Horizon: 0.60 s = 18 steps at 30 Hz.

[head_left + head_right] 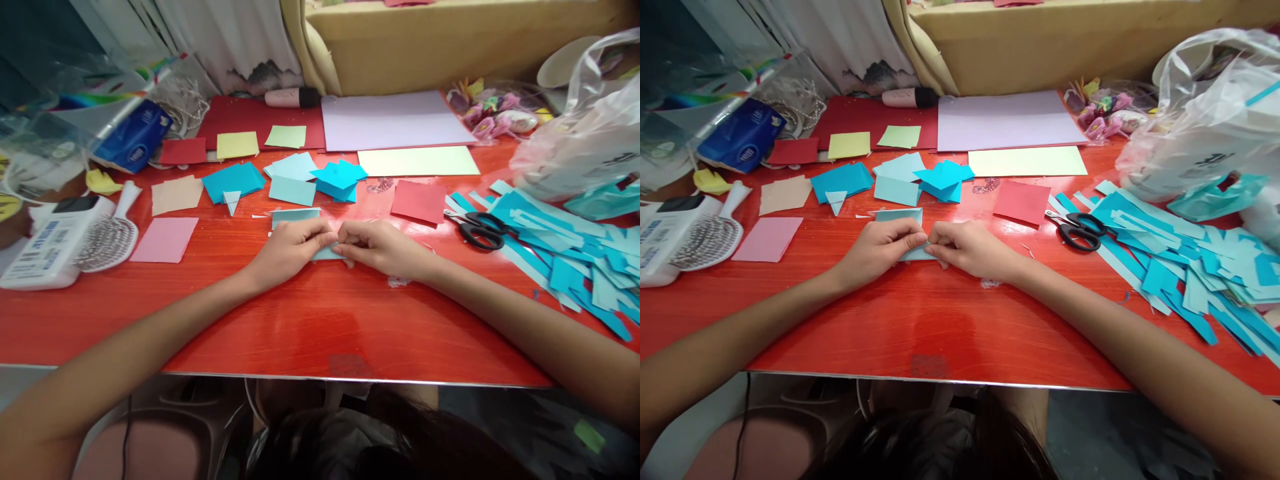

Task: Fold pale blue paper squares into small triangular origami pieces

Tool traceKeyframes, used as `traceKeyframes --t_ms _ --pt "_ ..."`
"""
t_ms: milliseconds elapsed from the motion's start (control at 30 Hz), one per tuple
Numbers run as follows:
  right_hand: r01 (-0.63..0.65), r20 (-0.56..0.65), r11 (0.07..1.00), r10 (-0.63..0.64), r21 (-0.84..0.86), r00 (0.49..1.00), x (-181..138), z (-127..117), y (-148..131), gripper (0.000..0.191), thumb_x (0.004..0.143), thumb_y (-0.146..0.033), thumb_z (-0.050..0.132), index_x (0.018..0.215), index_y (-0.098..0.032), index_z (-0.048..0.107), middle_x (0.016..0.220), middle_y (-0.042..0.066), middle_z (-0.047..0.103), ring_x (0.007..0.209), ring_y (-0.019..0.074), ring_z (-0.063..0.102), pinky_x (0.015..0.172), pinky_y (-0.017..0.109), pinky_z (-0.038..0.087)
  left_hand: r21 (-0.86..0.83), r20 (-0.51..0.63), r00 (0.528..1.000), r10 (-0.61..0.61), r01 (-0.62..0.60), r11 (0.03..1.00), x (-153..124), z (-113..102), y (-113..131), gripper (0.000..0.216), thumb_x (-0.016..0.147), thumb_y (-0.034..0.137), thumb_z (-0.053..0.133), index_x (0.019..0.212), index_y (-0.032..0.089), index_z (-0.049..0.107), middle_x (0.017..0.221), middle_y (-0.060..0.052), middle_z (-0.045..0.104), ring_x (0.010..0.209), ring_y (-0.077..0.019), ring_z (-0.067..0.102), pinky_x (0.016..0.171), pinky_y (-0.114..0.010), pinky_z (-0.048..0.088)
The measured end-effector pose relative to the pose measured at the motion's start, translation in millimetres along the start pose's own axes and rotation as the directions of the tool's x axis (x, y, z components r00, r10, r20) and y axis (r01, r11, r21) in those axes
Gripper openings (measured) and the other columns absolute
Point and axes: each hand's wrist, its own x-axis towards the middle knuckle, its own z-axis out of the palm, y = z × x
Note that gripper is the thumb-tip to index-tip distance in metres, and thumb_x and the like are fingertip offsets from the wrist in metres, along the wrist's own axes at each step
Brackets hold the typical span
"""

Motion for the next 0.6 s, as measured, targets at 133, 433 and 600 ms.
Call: traceKeyframes --t_ms 133,433,600 --pt "-0.081 -0.034 0.995 0.083 0.062 0.996 -0.2 0.3 -0.8 0.020 0.090 -0.029 0.050 0.074 -0.017 0.049 0.060 -0.002 0.057 0.048 0.0064 0.046 0.047 0.021 0.036 -0.034 -0.018 0.998 -0.067 0.067 0.997 0.0 0.2 0.8 0.026 0.088 0.038 0.050 0.072 0.017 0.053 0.060 0.004 0.050 0.057 -0.0086 0.044 0.054 -0.022 0.032" --pt "-0.128 -0.028 0.964 0.138 0.235 0.990 0.8 1.7 2.7 0.019 0.090 -0.035 0.052 0.084 -0.017 0.051 0.063 -0.002 0.058 0.048 0.0068 0.051 0.043 0.019 0.039 -0.116 0.029 0.996 -0.082 0.085 0.990 0.0 0.3 -1.5 0.021 0.088 0.033 0.052 0.074 0.017 0.052 0.058 0.003 0.054 0.051 -0.0073 0.048 0.050 -0.020 0.036" --pt "-0.083 -0.084 0.942 0.116 0.326 0.990 1.6 1.0 6.6 0.018 0.090 -0.034 0.052 0.083 -0.018 0.050 0.063 -0.003 0.056 0.047 0.0069 0.051 0.044 0.020 0.042 -0.184 0.032 0.998 -0.058 0.063 0.981 1.1 2.4 -4.0 0.015 0.092 0.025 0.042 0.084 0.017 0.053 0.064 0.002 0.057 0.049 -0.0058 0.048 0.049 -0.018 0.039"
